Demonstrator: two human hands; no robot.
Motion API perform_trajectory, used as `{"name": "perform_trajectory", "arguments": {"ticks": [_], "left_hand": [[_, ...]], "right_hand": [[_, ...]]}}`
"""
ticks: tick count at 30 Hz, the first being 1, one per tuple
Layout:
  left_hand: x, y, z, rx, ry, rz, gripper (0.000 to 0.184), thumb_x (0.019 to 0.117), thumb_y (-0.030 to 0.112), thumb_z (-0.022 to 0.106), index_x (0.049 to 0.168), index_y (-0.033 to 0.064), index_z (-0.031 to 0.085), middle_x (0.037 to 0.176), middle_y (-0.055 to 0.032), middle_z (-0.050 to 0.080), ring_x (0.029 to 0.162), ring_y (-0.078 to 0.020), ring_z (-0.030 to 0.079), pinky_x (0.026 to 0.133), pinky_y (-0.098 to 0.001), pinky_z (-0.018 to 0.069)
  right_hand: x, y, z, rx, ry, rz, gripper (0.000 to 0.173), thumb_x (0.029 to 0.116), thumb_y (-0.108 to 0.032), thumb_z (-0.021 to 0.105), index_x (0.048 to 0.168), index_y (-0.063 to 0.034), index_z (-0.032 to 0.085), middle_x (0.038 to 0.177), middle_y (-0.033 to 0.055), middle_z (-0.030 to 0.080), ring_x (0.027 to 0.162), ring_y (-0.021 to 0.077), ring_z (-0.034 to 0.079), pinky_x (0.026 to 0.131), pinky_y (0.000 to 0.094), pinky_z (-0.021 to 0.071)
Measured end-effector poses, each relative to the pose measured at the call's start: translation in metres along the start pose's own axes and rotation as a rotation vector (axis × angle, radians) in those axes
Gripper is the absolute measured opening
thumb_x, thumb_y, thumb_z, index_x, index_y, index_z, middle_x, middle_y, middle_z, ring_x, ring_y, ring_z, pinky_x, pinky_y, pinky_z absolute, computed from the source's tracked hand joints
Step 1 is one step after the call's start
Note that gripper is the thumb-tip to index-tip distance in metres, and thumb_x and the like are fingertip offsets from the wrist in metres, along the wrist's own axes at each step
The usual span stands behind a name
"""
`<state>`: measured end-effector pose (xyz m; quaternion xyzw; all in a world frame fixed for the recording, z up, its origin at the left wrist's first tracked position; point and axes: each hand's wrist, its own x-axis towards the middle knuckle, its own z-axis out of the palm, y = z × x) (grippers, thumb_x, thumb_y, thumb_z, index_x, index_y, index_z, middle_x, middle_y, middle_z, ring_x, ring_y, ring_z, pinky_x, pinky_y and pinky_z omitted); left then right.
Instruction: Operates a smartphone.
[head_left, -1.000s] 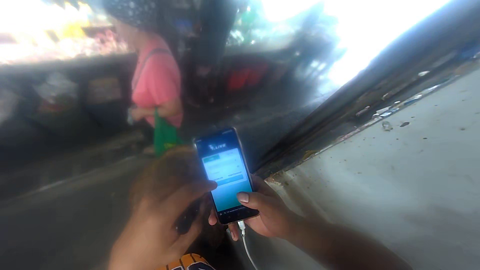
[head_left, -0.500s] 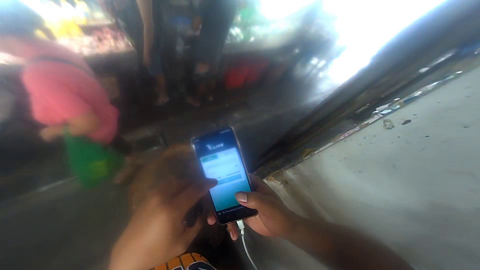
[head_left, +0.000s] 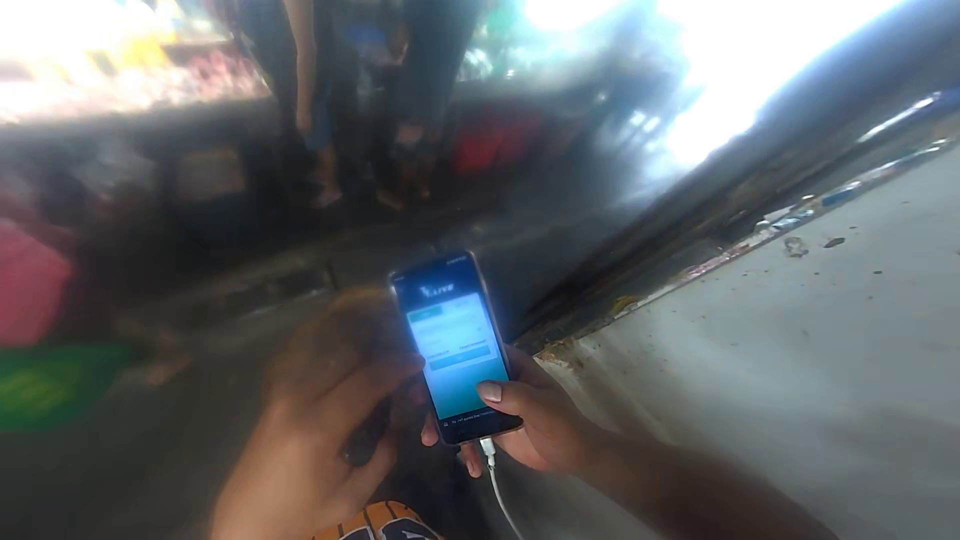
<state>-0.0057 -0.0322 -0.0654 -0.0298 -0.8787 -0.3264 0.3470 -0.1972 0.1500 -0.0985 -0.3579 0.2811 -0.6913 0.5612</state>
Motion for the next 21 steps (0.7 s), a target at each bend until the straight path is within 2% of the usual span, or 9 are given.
{"name": "perform_trajectory", "arguments": {"ticks": [6, 11, 16, 21], "left_hand": [[0.004, 0.001, -0.001, -0.017, 0.023, 0.030, 0.031, 0.0979, 0.021, 0.064, 0.126, 0.0080, 0.069, 0.100, -0.0055, 0.073, 0.088, -0.0091, 0.067, 0.079, -0.0238, 0.0576], [0.004, -0.003, -0.007, -0.049, 0.028, 0.021, 0.034, 0.0934, 0.013, 0.065, 0.126, 0.0033, 0.069, 0.101, -0.0088, 0.072, 0.087, -0.0101, 0.067, 0.078, -0.0237, 0.0577], [0.006, -0.002, -0.010, -0.062, 0.022, 0.026, 0.035, 0.0925, 0.010, 0.065, 0.126, 0.0028, 0.069, 0.105, -0.0098, 0.073, 0.090, -0.0103, 0.068, 0.080, -0.0236, 0.0582], [0.007, -0.002, -0.010, -0.082, 0.010, 0.031, 0.035, 0.0926, 0.011, 0.066, 0.127, 0.0026, 0.068, 0.102, -0.0097, 0.072, 0.087, -0.0107, 0.067, 0.078, -0.0238, 0.0575]], "right_hand": [[-0.002, 0.002, -0.003, -0.002, 0.006, -0.004, 0.040, 0.1049, -0.020, 0.055, 0.144, -0.0164, 0.049, 0.130, 0.0280, 0.063, 0.101, 0.0438, 0.072, 0.061, 0.0452, 0.0648], [0.000, 0.003, -0.004, -0.006, 0.023, 0.005, 0.037, 0.1035, -0.024, 0.059, 0.140, -0.0151, 0.056, 0.130, 0.0290, 0.064, 0.098, 0.0433, 0.073, 0.059, 0.0454, 0.0644], [0.000, 0.005, -0.006, 0.010, 0.017, 0.009, 0.036, 0.1040, -0.022, 0.057, 0.140, -0.0144, 0.056, 0.131, 0.0305, 0.063, 0.099, 0.0448, 0.073, 0.060, 0.0455, 0.0641], [0.000, 0.005, -0.005, 0.005, 0.012, 0.007, 0.036, 0.1043, -0.021, 0.056, 0.140, -0.0143, 0.055, 0.131, 0.0308, 0.063, 0.100, 0.0448, 0.072, 0.060, 0.0456, 0.0640]]}}
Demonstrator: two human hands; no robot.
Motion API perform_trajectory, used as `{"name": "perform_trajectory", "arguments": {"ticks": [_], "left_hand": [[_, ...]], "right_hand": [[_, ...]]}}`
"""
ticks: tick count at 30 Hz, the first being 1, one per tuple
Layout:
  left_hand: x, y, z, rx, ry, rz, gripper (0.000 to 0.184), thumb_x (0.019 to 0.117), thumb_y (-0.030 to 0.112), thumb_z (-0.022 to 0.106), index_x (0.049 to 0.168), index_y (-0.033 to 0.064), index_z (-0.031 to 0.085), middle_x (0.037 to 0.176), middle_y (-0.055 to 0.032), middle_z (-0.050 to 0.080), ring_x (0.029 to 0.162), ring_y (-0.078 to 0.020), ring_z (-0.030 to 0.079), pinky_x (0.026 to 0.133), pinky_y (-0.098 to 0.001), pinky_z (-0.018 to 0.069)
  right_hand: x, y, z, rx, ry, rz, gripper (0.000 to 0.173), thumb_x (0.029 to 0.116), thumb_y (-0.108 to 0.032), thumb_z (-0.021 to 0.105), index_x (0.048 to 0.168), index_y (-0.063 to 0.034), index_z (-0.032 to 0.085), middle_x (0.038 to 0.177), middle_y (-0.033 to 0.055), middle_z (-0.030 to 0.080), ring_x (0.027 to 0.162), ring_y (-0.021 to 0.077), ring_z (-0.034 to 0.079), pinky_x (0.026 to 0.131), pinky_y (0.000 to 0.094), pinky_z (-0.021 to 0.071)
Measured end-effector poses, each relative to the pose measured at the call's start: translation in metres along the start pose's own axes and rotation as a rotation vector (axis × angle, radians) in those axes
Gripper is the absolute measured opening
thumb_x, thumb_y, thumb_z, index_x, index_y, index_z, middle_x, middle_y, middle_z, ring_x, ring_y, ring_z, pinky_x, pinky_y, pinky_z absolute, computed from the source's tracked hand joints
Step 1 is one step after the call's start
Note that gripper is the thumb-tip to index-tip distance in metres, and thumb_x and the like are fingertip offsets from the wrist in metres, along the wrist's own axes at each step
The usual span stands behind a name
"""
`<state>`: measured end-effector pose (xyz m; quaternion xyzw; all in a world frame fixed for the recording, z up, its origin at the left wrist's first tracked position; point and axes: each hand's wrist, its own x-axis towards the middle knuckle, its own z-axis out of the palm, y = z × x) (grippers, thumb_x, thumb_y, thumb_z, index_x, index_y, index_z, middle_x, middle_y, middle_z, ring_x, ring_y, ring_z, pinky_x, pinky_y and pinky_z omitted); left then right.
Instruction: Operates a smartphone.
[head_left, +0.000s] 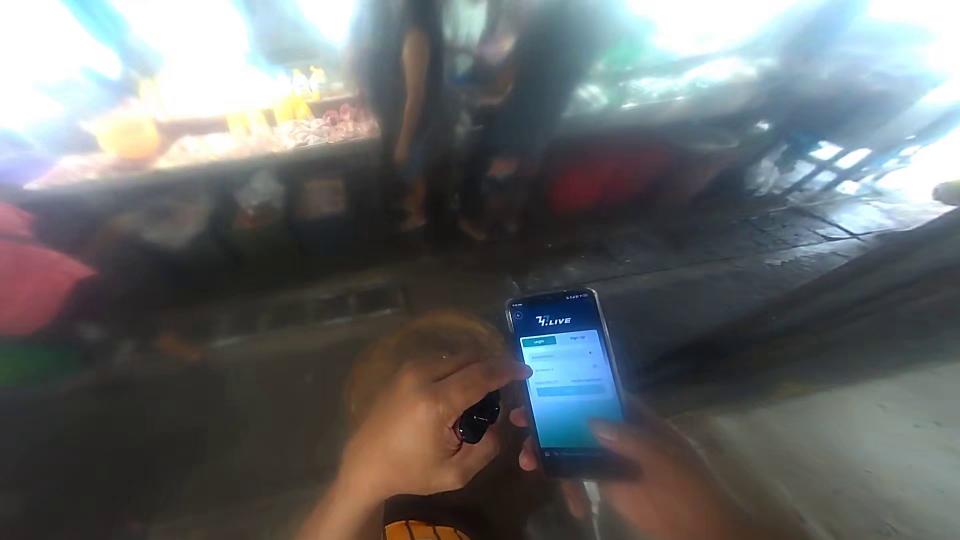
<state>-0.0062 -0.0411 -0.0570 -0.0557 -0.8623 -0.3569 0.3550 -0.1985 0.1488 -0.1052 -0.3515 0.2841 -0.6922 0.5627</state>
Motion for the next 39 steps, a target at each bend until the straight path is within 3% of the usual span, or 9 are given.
{"name": "perform_trajectory", "arguments": {"ticks": [14, 27, 39], "left_hand": [[0.011, 0.001, -0.002, 0.008, 0.008, 0.041, 0.034, 0.0939, 0.012, 0.066, 0.126, 0.0019, 0.068, 0.105, -0.0099, 0.073, 0.090, -0.0092, 0.068, 0.081, -0.0225, 0.0579], [0.009, -0.006, 0.008, -0.044, -0.019, 0.035, 0.034, 0.0940, 0.010, 0.065, 0.127, 0.0007, 0.068, 0.110, -0.0111, 0.072, 0.097, -0.0112, 0.069, 0.087, -0.0244, 0.0584], [0.007, -0.003, 0.008, 0.008, 0.010, 0.027, 0.034, 0.0931, 0.013, 0.066, 0.126, 0.0033, 0.069, 0.110, -0.0101, 0.073, 0.100, -0.0115, 0.069, 0.089, -0.0245, 0.0577]], "right_hand": [[-0.001, 0.000, 0.001, 0.028, -0.011, 0.014, 0.036, 0.1048, -0.020, 0.055, 0.140, -0.0143, 0.056, 0.131, 0.0311, 0.063, 0.101, 0.0453, 0.072, 0.062, 0.0454, 0.0643], [-0.001, 0.005, 0.002, 0.057, -0.032, 0.003, 0.042, 0.1043, -0.017, 0.056, 0.146, -0.0179, 0.049, 0.132, 0.0291, 0.062, 0.103, 0.0458, 0.071, 0.062, 0.0467, 0.0646], [-0.001, 0.001, 0.006, 0.034, -0.010, 0.007, 0.041, 0.1040, -0.017, 0.056, 0.145, -0.0188, 0.050, 0.131, 0.0267, 0.064, 0.102, 0.0416, 0.073, 0.062, 0.0429, 0.0648]]}}
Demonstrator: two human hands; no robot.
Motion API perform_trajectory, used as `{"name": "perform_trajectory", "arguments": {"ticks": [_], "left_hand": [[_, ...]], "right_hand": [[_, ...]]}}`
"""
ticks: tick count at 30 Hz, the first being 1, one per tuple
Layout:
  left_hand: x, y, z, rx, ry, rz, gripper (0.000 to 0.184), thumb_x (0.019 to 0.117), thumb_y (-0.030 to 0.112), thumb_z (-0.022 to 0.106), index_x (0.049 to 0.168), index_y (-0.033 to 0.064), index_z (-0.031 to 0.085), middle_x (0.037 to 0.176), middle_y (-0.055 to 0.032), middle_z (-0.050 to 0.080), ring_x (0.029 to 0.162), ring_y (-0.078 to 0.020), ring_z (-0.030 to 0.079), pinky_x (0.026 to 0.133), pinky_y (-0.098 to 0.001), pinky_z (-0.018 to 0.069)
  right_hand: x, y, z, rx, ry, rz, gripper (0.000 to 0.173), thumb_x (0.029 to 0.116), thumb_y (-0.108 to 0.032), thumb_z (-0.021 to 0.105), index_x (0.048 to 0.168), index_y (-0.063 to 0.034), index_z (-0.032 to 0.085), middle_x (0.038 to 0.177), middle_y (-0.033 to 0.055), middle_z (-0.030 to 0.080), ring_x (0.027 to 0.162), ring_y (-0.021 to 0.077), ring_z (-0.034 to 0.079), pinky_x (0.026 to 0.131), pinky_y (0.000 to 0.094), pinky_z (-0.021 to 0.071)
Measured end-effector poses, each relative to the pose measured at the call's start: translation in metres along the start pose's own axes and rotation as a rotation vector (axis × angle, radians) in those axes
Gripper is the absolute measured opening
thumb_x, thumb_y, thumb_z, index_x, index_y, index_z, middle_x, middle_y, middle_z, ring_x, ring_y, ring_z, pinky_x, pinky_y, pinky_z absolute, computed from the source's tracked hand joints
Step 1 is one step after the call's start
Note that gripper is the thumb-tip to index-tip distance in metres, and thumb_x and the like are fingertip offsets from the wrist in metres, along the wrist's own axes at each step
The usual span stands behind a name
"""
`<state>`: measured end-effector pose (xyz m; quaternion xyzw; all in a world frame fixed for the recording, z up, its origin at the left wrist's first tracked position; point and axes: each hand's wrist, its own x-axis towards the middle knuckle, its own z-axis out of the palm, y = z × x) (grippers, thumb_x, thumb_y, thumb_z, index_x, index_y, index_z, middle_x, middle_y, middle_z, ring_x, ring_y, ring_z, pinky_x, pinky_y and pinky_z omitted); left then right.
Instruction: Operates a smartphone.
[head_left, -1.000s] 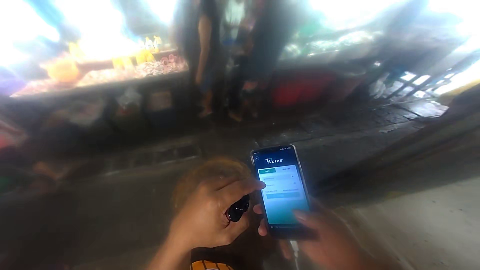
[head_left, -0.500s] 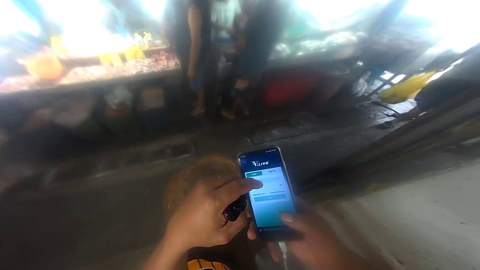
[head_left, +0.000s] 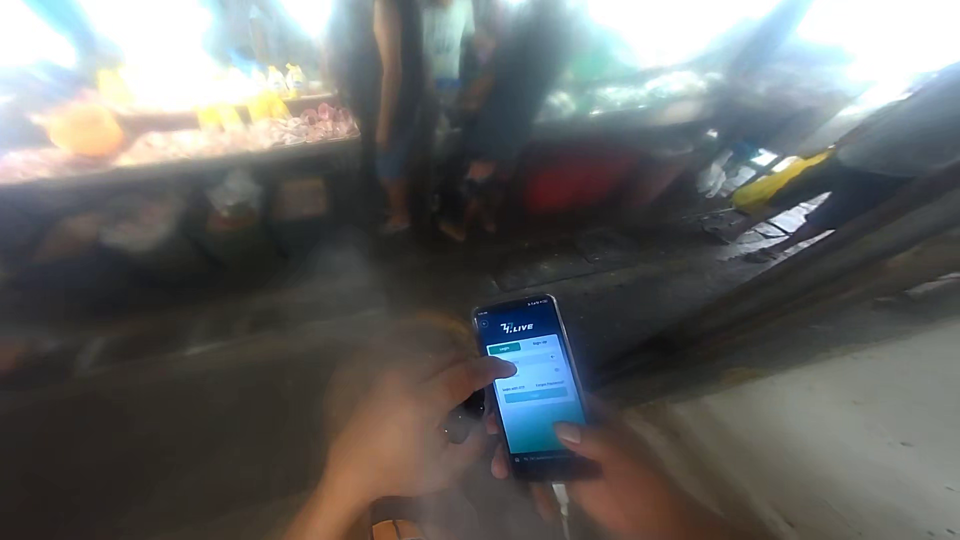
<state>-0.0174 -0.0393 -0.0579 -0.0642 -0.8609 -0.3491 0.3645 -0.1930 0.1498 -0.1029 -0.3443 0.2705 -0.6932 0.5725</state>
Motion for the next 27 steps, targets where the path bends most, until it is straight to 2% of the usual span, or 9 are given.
{"name": "perform_trajectory", "arguments": {"ticks": [5, 9, 13, 16, 22, 27], "left_hand": [[0.0005, 0.0023, 0.0018, -0.013, -0.005, -0.004, 0.033, 0.0937, 0.013, 0.066, 0.125, 0.0031, 0.069, 0.107, -0.0093, 0.073, 0.094, -0.0099, 0.068, 0.084, -0.0234, 0.0579], [0.0008, 0.0042, 0.0015, -0.017, -0.003, 0.013, 0.034, 0.0935, 0.011, 0.065, 0.126, 0.0016, 0.068, 0.106, -0.0099, 0.073, 0.092, -0.0098, 0.068, 0.083, -0.0228, 0.0581], [0.0008, 0.0068, 0.0001, -0.014, -0.012, 0.016, 0.034, 0.0942, 0.012, 0.065, 0.126, 0.0017, 0.068, 0.108, -0.0095, 0.073, 0.094, -0.0096, 0.068, 0.085, -0.0234, 0.0580], [0.0018, 0.0075, -0.0012, -0.015, -0.018, 0.022, 0.035, 0.0948, 0.013, 0.065, 0.127, 0.0016, 0.067, 0.112, -0.0099, 0.073, 0.099, -0.0102, 0.069, 0.088, -0.0244, 0.0588], [0.0001, 0.0077, -0.0025, -0.008, -0.008, 0.019, 0.034, 0.0955, 0.013, 0.064, 0.127, 0.0026, 0.068, 0.112, -0.0092, 0.073, 0.096, -0.0087, 0.069, 0.086, -0.0229, 0.0589], [-0.0035, 0.0076, -0.0002, 0.017, 0.007, -0.001, 0.032, 0.0965, 0.017, 0.064, 0.126, 0.0056, 0.069, 0.105, -0.0053, 0.073, 0.089, -0.0063, 0.067, 0.079, -0.0213, 0.0574]], "right_hand": [[-0.0018, 0.0002, 0.0002, -0.012, -0.010, -0.005, 0.045, 0.1046, -0.017, 0.055, 0.148, -0.0218, 0.046, 0.131, 0.0269, 0.064, 0.102, 0.0431, 0.072, 0.063, 0.0444, 0.0649], [-0.0028, 0.0004, -0.0003, -0.002, -0.019, -0.001, 0.044, 0.1046, -0.017, 0.055, 0.147, -0.0201, 0.047, 0.132, 0.0289, 0.062, 0.102, 0.0455, 0.071, 0.063, 0.0458, 0.0646], [-0.0042, 0.0019, 0.0019, -0.013, -0.016, 0.002, 0.040, 0.1046, -0.017, 0.055, 0.144, -0.0203, 0.051, 0.132, 0.0283, 0.063, 0.102, 0.0448, 0.072, 0.061, 0.0448, 0.0646], [-0.0045, 0.0019, 0.0021, -0.004, -0.018, 0.004, 0.040, 0.1048, -0.016, 0.054, 0.144, -0.0197, 0.049, 0.132, 0.0300, 0.062, 0.102, 0.0470, 0.071, 0.062, 0.0464, 0.0644], [-0.0025, 0.0009, 0.0026, -0.010, -0.032, 0.018, 0.039, 0.1050, -0.017, 0.053, 0.143, -0.0174, 0.050, 0.132, 0.0294, 0.062, 0.102, 0.0453, 0.071, 0.061, 0.0455, 0.0643], [-0.0023, -0.0010, 0.0049, -0.029, -0.044, 0.036, 0.037, 0.1054, -0.017, 0.052, 0.142, -0.0139, 0.051, 0.132, 0.0288, 0.062, 0.101, 0.0439, 0.072, 0.062, 0.0451, 0.0643]]}}
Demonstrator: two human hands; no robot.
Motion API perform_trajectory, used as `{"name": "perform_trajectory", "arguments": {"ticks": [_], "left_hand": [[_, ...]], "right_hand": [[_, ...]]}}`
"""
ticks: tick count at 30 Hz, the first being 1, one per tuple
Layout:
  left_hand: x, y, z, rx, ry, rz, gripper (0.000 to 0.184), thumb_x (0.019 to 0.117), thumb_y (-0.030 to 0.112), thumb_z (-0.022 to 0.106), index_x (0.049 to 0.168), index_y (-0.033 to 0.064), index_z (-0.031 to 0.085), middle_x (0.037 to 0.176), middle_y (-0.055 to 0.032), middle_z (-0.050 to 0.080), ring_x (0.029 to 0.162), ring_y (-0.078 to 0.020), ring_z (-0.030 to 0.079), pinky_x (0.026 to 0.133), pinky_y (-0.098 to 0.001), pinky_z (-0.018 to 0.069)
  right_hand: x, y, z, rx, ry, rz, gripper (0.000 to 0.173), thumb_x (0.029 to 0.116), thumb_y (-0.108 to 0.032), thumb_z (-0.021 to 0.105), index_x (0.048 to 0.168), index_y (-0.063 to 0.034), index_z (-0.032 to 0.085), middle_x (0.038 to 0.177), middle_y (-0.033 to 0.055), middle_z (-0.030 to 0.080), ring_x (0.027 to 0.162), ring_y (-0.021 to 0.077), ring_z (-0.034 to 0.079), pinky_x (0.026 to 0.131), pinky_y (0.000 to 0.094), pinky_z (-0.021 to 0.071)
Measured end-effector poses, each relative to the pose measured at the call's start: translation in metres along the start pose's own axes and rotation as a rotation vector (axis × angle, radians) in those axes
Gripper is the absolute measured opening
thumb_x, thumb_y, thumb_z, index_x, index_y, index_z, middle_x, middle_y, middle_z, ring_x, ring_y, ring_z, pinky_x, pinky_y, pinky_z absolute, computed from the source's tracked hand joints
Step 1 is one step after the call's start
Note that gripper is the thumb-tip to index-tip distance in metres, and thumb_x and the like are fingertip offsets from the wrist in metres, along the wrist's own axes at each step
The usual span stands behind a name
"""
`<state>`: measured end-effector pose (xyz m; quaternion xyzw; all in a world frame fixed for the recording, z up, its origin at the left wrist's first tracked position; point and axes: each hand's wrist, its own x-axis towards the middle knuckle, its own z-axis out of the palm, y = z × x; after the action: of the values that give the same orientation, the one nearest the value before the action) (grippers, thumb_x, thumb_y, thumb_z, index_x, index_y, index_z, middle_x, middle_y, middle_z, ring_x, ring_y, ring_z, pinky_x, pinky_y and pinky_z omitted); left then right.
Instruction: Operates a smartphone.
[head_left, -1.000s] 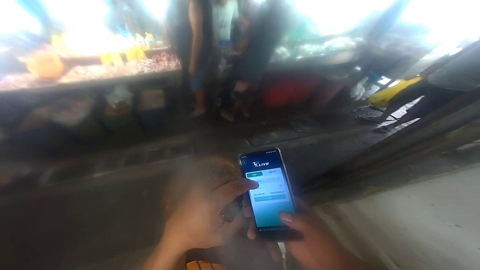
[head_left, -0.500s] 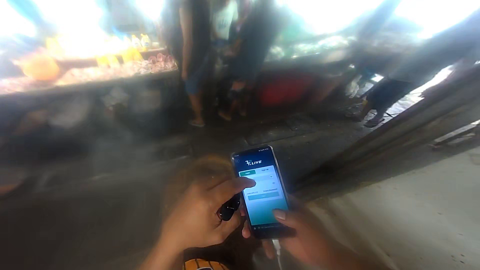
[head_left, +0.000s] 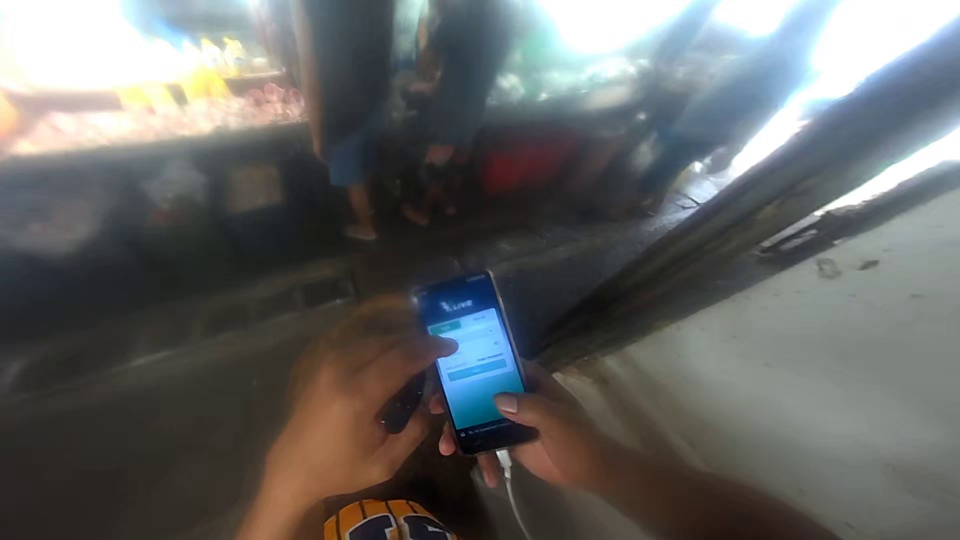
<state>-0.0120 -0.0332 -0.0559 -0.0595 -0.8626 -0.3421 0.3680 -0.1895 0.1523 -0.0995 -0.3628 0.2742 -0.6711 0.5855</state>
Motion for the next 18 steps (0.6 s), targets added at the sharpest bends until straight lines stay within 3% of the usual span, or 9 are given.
{"name": "perform_trajectory", "arguments": {"ticks": [3, 9, 13, 18], "left_hand": [[-0.0001, -0.0010, 0.0002, 0.006, 0.009, -0.003, 0.032, 0.0966, 0.017, 0.064, 0.127, 0.0072, 0.069, 0.104, -0.0053, 0.073, 0.089, -0.0071, 0.067, 0.079, -0.0230, 0.0573], [-0.0043, -0.0012, 0.0016, 0.043, 0.050, -0.021, 0.028, 0.0967, 0.022, 0.067, 0.123, 0.0111, 0.071, 0.108, -0.0002, 0.074, 0.099, -0.0041, 0.067, 0.091, -0.0239, 0.0557], [-0.0054, -0.0015, 0.0001, 0.060, 0.047, -0.025, 0.030, 0.0938, 0.022, 0.066, 0.121, 0.0109, 0.072, 0.114, 0.0010, 0.073, 0.109, -0.0041, 0.065, 0.097, -0.0250, 0.0548], [-0.0045, -0.0010, 0.0028, 0.081, 0.084, -0.045, 0.028, 0.0928, 0.018, 0.067, 0.119, 0.0114, 0.073, 0.102, 0.0009, 0.073, 0.093, -0.0028, 0.065, 0.083, -0.0212, 0.0549]], "right_hand": [[0.0006, -0.0020, 0.0016, -0.005, 0.007, 0.000, 0.038, 0.1052, -0.015, 0.052, 0.143, -0.0113, 0.050, 0.131, 0.0286, 0.063, 0.101, 0.0436, 0.072, 0.062, 0.0459, 0.0647], [-0.0005, -0.0020, 0.0006, -0.028, 0.044, 0.018, 0.036, 0.1043, -0.019, 0.055, 0.139, -0.0109, 0.051, 0.128, 0.0257, 0.066, 0.098, 0.0407, 0.074, 0.062, 0.0444, 0.0646], [-0.0028, -0.0022, 0.0040, -0.061, 0.115, 0.005, 0.029, 0.1027, -0.016, 0.058, 0.132, -0.0154, 0.058, 0.118, 0.0132, 0.072, 0.092, 0.0289, 0.076, 0.064, 0.0409, 0.0658], [-0.0015, -0.0032, 0.0030, -0.041, 0.080, -0.019, 0.029, 0.1034, -0.015, 0.058, 0.133, -0.0149, 0.058, 0.121, 0.0135, 0.072, 0.096, 0.0283, 0.076, 0.065, 0.0398, 0.0661]]}}
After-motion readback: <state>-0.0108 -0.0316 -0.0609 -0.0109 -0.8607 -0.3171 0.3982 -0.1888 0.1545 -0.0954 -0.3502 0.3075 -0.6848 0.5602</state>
